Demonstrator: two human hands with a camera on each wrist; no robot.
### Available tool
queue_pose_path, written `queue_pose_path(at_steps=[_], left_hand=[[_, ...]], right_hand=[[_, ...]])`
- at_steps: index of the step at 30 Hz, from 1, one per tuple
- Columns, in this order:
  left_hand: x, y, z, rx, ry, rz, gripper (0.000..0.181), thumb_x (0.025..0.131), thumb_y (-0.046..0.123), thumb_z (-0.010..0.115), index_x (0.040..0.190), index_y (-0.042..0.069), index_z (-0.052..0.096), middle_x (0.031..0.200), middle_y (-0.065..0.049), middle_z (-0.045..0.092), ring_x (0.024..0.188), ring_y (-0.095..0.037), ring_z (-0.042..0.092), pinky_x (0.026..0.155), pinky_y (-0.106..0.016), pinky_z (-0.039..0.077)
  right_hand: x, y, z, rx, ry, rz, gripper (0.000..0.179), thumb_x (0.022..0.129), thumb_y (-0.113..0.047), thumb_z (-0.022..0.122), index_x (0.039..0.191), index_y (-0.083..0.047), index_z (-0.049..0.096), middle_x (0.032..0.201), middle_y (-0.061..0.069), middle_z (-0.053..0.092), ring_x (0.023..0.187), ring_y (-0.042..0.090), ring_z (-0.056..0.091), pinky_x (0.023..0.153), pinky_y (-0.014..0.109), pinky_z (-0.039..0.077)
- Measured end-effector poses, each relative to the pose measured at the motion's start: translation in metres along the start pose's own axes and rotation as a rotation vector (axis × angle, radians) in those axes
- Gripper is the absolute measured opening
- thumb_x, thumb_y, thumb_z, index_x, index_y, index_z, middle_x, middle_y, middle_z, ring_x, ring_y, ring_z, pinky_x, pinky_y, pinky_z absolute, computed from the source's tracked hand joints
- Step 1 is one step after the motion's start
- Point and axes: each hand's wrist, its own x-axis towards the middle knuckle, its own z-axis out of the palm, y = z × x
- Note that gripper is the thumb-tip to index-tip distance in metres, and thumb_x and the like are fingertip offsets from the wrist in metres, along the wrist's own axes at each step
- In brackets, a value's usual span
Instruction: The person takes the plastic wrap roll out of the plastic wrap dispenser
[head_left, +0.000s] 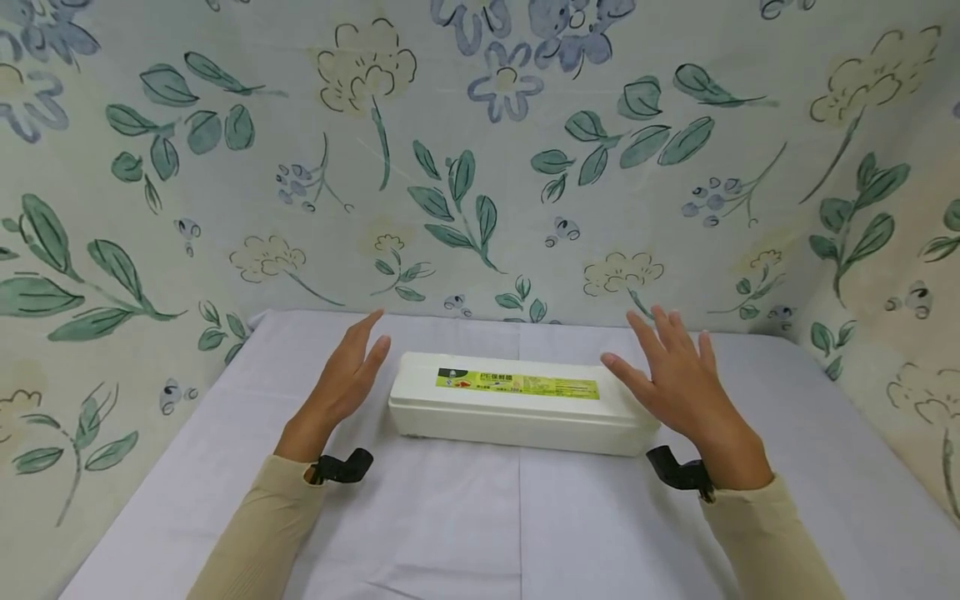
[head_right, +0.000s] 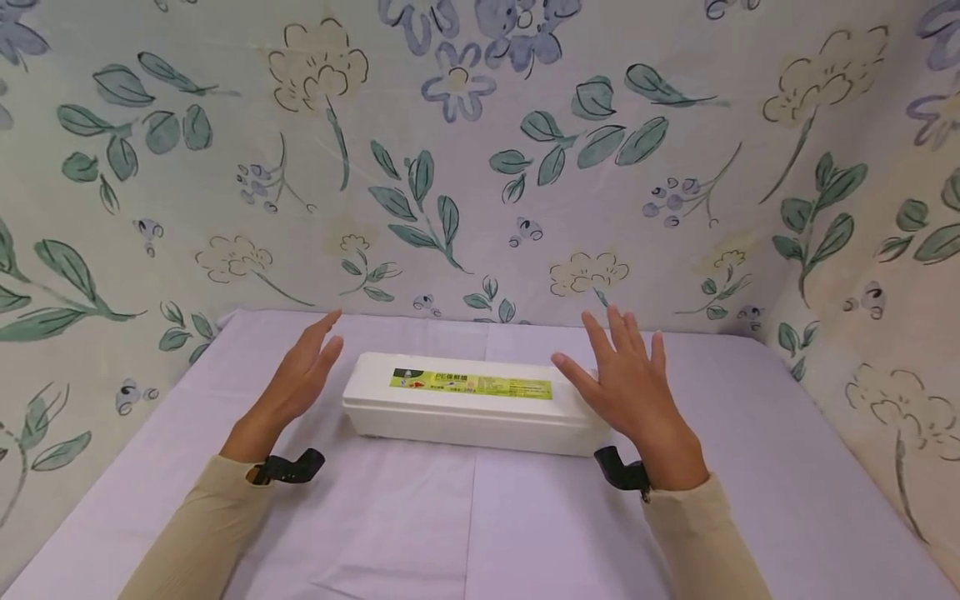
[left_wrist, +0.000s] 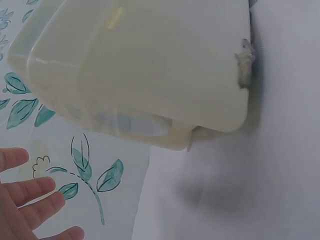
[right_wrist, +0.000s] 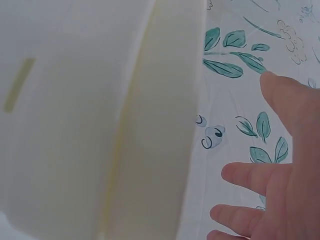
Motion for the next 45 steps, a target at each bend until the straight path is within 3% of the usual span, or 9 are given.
queue_pose_path(at_steps=[6, 16, 25, 30, 37, 45], left_hand=[[0.0, -0.004, 0.007, -0.094, -0.035, -0.022, 0.064, 0.103, 0.05, 0.028, 0.155, 0.013, 0.019, 0.156, -0.015, 0.024, 0.142, -0.036, 0.023, 0.111, -0.057, 0.02], [-0.004, -0.009, 0.024, -0.424, -0.037, -0.026, 0.059, 0.104, 0.045, 0.022, 0.153, 0.013, 0.021, 0.152, -0.019, 0.03, 0.141, -0.035, 0.027, 0.107, -0.058, 0.029], [-0.009, -0.013, 0.041, -0.56, -0.114, -0.054, 0.058, 0.103, 0.049, 0.021, 0.153, 0.021, 0.022, 0.154, -0.014, 0.031, 0.141, -0.034, 0.027, 0.108, -0.059, 0.026], [-0.013, -0.013, 0.045, -0.638, -0.175, -0.035, 0.06, 0.103, 0.049, 0.021, 0.154, 0.019, 0.017, 0.154, -0.016, 0.027, 0.141, -0.035, 0.026, 0.109, -0.059, 0.022], [-0.018, -0.016, 0.049, -0.621, -0.223, -0.052, 0.063, 0.099, 0.054, 0.025, 0.155, 0.026, 0.012, 0.155, -0.013, 0.021, 0.141, -0.034, 0.022, 0.109, -0.063, 0.016], [-0.021, -0.023, 0.055, -0.562, -0.206, 0.059, 0.075, 0.095, 0.051, 0.05, 0.154, 0.024, 0.013, 0.151, -0.019, 0.027, 0.134, -0.036, 0.031, 0.104, -0.061, 0.027]], right_hand=[[0.002, -0.002, 0.002, 0.01, -0.016, -0.023, 0.085, 0.093, -0.065, 0.041, 0.154, -0.01, 0.02, 0.158, 0.024, 0.007, 0.144, 0.042, -0.003, 0.107, 0.065, -0.011], [0.008, -0.009, 0.0, 0.024, -0.035, -0.053, 0.085, 0.092, -0.066, 0.042, 0.154, -0.011, 0.022, 0.159, 0.022, 0.01, 0.144, 0.042, 0.001, 0.109, 0.064, -0.007], [0.01, -0.013, 0.004, 0.034, -0.023, -0.072, 0.083, 0.092, -0.065, 0.044, 0.154, -0.012, 0.024, 0.159, 0.02, 0.012, 0.144, 0.042, 0.006, 0.109, 0.065, -0.004], [0.014, -0.015, 0.006, 0.025, -0.022, -0.082, 0.084, 0.092, -0.066, 0.043, 0.154, -0.013, 0.024, 0.159, 0.02, 0.012, 0.144, 0.042, 0.008, 0.11, 0.064, -0.002], [0.018, -0.019, 0.007, 0.018, -0.017, -0.095, 0.083, 0.092, -0.065, 0.043, 0.154, -0.013, 0.024, 0.158, 0.02, 0.015, 0.145, 0.04, 0.008, 0.11, 0.064, -0.001], [0.021, -0.025, 0.009, 0.033, -0.017, -0.109, 0.083, 0.092, -0.065, 0.044, 0.154, -0.014, 0.023, 0.159, 0.019, 0.013, 0.145, 0.039, 0.005, 0.11, 0.064, 0.0]])
